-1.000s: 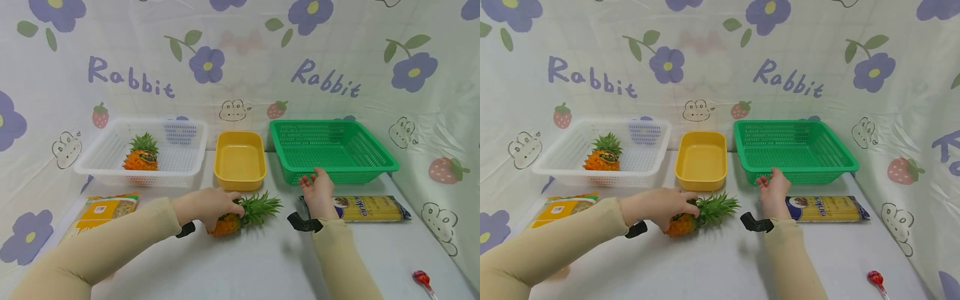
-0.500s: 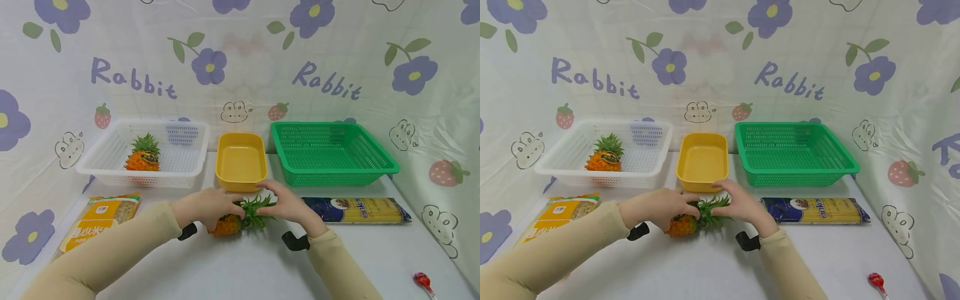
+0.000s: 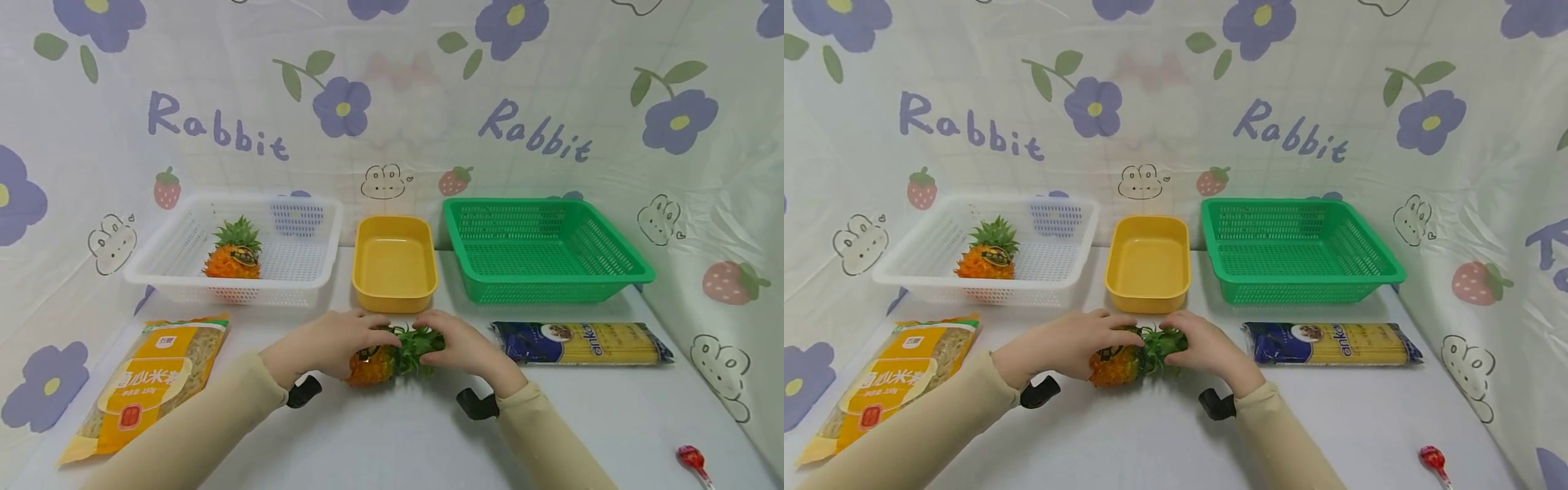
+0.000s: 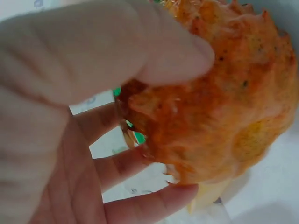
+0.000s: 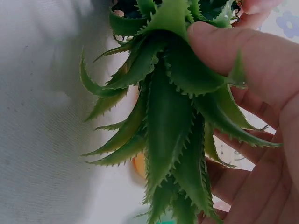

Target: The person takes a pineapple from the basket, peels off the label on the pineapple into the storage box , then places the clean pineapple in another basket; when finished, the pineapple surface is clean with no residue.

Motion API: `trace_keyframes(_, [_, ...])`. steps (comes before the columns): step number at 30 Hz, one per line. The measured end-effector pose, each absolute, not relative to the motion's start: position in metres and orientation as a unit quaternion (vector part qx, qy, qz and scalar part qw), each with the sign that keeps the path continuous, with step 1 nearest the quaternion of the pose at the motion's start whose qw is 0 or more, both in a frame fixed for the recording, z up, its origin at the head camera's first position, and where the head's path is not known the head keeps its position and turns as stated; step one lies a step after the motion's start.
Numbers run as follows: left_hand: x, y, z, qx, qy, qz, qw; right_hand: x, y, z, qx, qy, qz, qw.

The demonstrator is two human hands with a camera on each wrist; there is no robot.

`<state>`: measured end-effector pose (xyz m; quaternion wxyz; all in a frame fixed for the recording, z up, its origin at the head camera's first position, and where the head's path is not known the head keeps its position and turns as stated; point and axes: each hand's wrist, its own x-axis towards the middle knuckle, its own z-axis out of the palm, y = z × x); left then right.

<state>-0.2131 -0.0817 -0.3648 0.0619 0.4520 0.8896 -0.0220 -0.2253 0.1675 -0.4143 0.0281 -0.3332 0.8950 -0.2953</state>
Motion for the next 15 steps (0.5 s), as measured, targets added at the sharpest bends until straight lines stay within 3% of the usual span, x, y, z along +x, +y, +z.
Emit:
trace_keyframes(5, [-0.215,-0.095,-0.376,0.41,0.899,0.144,0.051,-0.225,0.167,-0.419,-0.326,0.899,-0.293,0.017])
trace_keyframes(10, [-0.214,-0.107,-0.395,0.305,0.891,0.337,0.02,-0.223,0.167,-0.423,-0.321,0.9,-0.295,0.011])
trace_keyframes(15, [-0.209,-0.117,-0.414,0.194,0.873,0.442,0.069,-0.223,0.165,-0.426,-0.312,0.898,-0.309,0.01])
